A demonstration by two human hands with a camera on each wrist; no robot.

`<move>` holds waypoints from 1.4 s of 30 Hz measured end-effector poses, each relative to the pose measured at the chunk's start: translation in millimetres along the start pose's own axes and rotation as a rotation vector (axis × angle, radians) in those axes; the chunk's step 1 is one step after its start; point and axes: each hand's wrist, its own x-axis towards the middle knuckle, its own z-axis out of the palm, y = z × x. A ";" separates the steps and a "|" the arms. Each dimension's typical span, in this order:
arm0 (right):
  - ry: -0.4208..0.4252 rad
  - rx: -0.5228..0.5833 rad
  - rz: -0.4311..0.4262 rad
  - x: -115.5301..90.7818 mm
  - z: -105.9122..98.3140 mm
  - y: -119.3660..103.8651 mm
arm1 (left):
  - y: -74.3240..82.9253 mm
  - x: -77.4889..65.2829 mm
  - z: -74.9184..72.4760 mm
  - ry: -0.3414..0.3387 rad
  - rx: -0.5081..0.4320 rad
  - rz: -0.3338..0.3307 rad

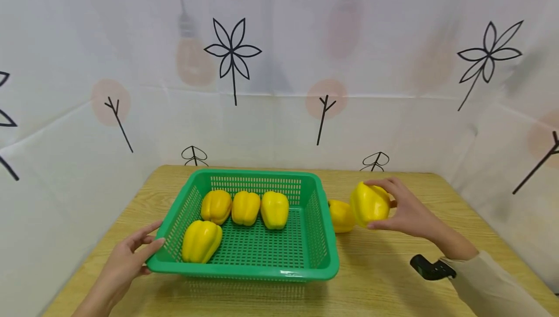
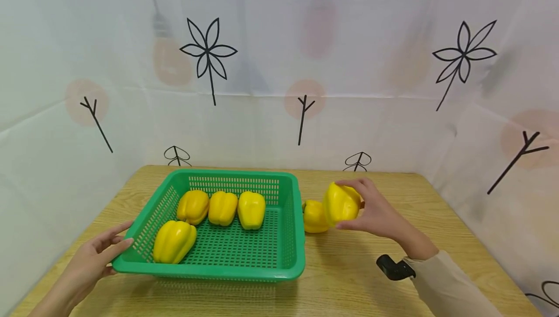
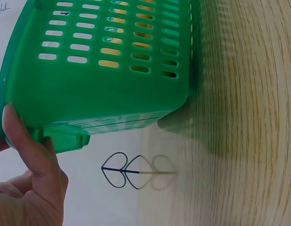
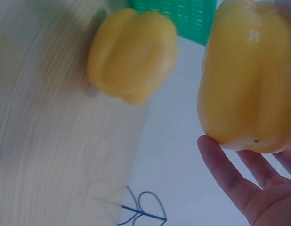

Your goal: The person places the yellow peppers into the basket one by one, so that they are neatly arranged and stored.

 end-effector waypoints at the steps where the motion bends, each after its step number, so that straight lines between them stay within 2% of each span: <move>1: 0.000 0.003 -0.006 1.5 -0.1 -1.7 | 0.2 0.0 0.0 0.000 0.001 0.000; 15: -0.018 0.047 -0.073 21.2 3.7 -21.8 | 0.6 -0.5 -1.0 -0.008 0.011 -0.004; 23: -0.043 0.083 -0.080 32.2 9.0 -32.7 | 1.7 -0.3 -0.4 -0.009 0.011 -0.004; 42: -0.122 0.185 -0.125 68.3 34.2 -66.0 | 1.1 -0.3 -0.8 -0.012 0.007 -0.002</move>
